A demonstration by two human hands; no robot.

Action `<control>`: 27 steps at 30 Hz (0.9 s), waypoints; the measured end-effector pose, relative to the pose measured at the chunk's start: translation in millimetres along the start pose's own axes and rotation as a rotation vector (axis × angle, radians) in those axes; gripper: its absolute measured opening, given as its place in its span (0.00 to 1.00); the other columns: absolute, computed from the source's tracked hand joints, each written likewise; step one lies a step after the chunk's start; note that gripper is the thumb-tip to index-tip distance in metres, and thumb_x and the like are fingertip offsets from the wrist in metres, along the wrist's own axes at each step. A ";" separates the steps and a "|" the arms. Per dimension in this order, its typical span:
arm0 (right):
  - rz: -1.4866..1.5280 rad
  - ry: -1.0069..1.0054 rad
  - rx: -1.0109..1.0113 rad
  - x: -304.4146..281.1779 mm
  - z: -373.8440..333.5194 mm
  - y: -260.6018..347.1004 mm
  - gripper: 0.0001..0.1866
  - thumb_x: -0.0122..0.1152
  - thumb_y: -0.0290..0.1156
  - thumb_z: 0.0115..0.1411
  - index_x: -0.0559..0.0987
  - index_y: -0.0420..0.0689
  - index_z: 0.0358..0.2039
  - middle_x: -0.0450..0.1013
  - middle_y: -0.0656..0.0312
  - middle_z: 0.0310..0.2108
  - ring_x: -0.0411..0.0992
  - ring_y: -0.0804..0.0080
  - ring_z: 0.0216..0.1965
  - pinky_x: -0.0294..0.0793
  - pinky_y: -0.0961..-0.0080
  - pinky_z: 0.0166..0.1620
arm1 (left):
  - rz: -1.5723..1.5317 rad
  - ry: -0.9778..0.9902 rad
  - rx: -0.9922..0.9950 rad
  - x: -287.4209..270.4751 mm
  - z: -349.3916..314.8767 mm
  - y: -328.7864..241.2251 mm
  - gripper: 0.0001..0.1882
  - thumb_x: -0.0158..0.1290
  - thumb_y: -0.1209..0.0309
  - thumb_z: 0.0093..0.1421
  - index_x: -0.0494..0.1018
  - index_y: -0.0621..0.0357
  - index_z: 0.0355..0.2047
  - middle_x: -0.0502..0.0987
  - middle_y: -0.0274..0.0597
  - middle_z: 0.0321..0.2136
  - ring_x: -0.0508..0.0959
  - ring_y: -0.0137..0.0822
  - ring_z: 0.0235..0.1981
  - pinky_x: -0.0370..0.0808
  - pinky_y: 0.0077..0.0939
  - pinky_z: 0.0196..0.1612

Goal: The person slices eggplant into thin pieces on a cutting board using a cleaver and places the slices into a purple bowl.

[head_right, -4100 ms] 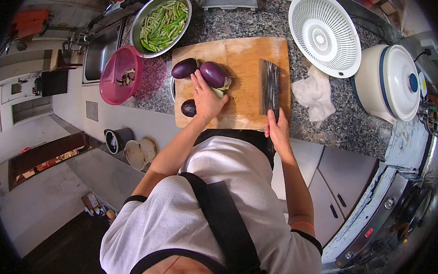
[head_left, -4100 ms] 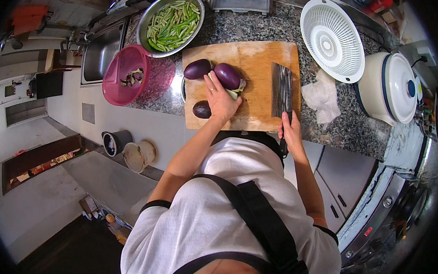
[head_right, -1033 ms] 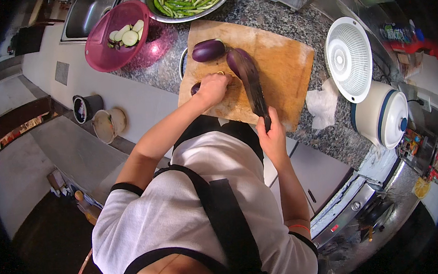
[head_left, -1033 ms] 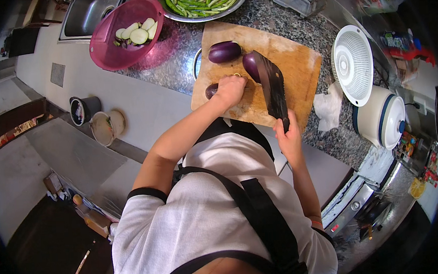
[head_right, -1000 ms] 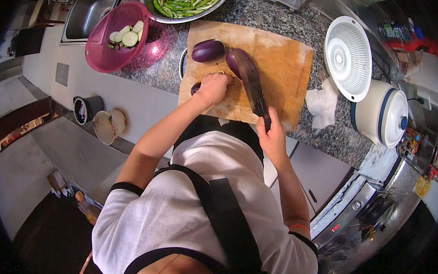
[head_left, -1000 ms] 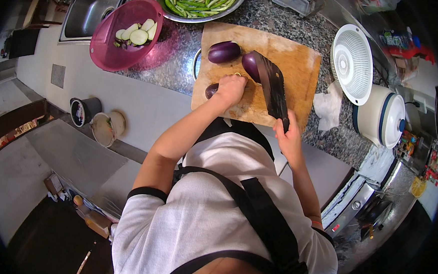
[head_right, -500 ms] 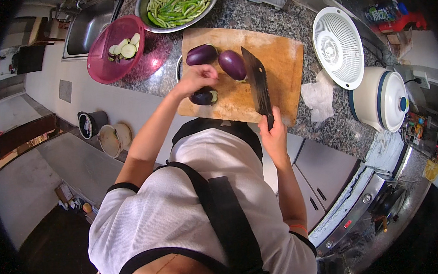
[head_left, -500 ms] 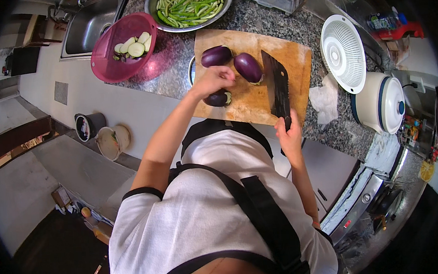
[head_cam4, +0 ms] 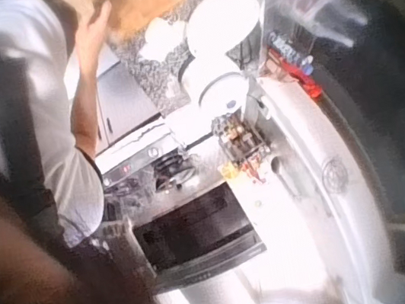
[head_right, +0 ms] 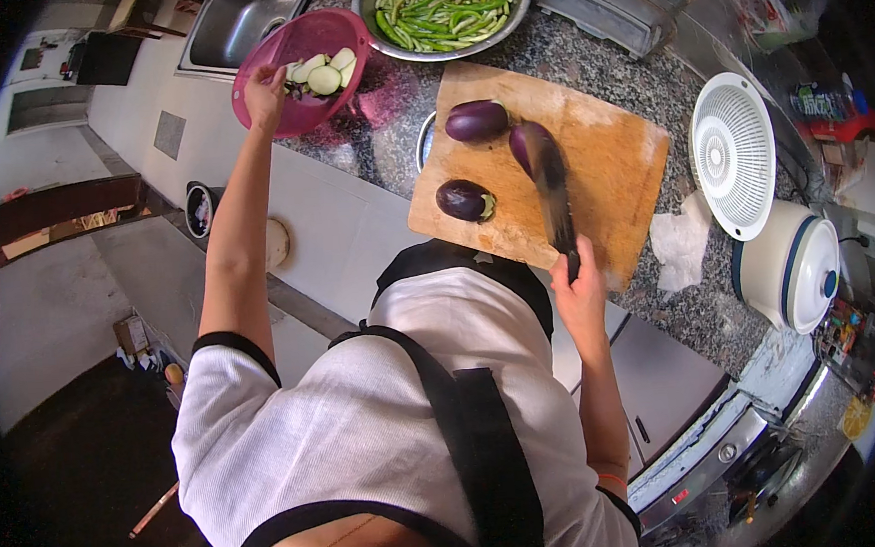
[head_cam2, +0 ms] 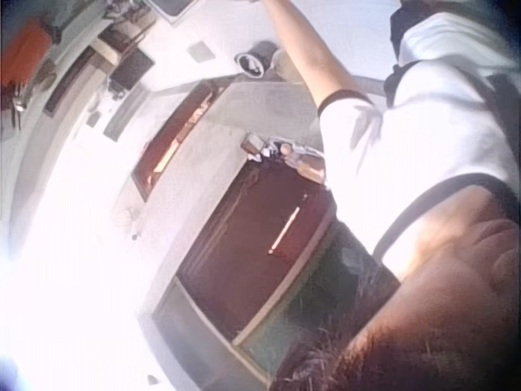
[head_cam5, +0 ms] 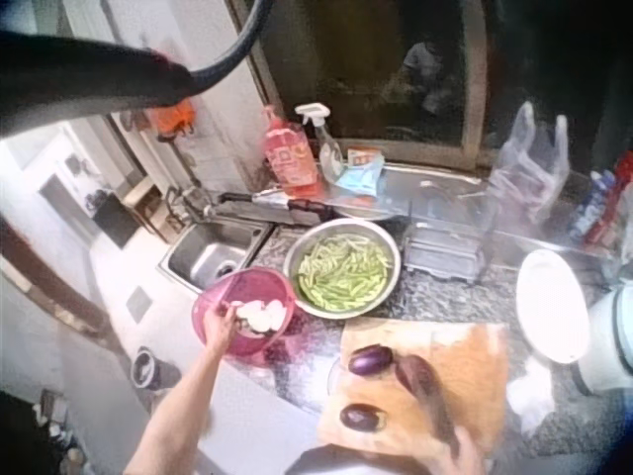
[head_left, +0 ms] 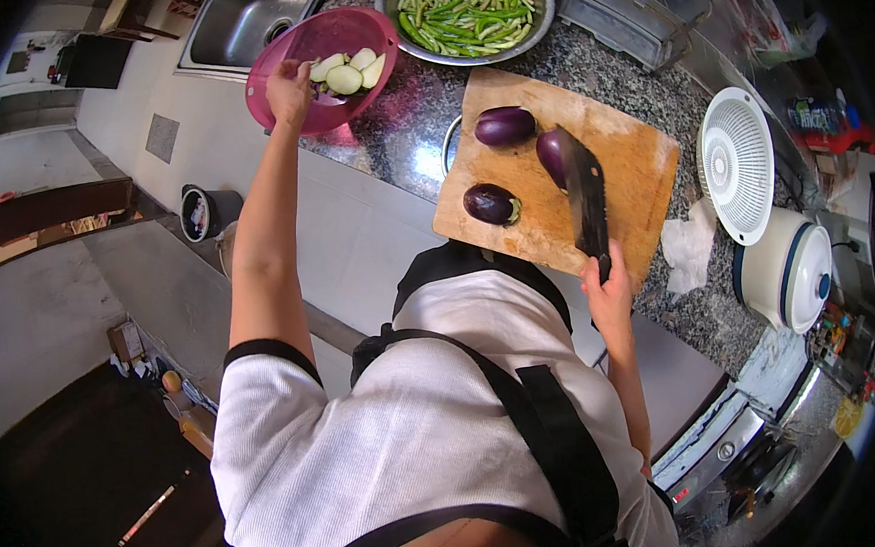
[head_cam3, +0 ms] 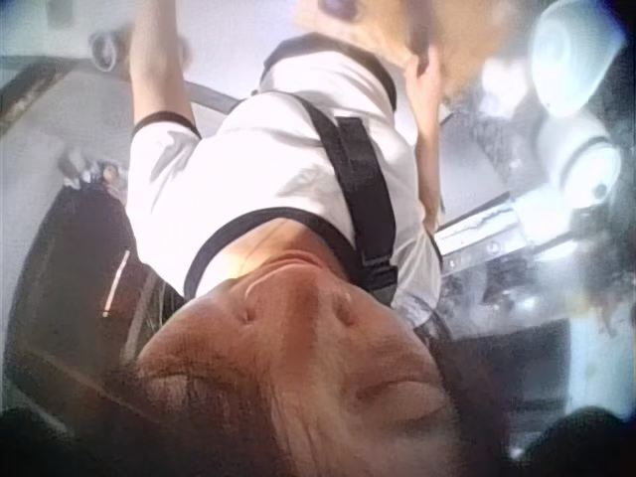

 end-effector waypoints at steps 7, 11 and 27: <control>-0.189 0.031 -0.065 8.2 8.4 13.6 0.17 0.51 0.27 0.57 0.68 0.44 0.48 0.71 0.44 0.26 0.72 0.46 0.29 0.69 0.62 0.30 | -0.348 0.468 0.052 33.7 -183.9 -69.7 0.07 0.57 0.70 0.55 0.74 0.61 0.30 0.74 0.40 0.24 0.71 0.32 0.22 0.70 0.25 0.29; -0.275 0.064 -0.200 13.5 11.0 26.9 0.17 0.51 0.29 0.58 0.68 0.45 0.49 0.72 0.43 0.28 0.71 0.44 0.32 0.70 0.60 0.31 | -0.287 0.622 0.194 45.9 -267.9 -105.0 0.15 0.63 0.71 0.47 0.73 0.57 0.36 0.70 0.41 0.33 0.70 0.38 0.33 0.69 0.27 0.38; -0.902 0.475 -0.456 8.1 36.3 45.6 0.26 0.58 0.29 0.52 0.67 0.56 0.53 0.66 0.58 0.24 0.73 0.60 0.26 0.73 0.67 0.28 | -0.155 0.316 0.177 75.4 -322.5 -96.2 0.13 0.57 0.77 0.44 0.74 0.58 0.33 0.70 0.42 0.42 0.66 0.45 0.43 0.64 0.35 0.47</control>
Point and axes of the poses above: each hand's wrist, its own z-axis towards the middle knuckle, its own x-axis out of the palm, y = z × x, the point moved 4 cm from there along z, towards the middle knuckle
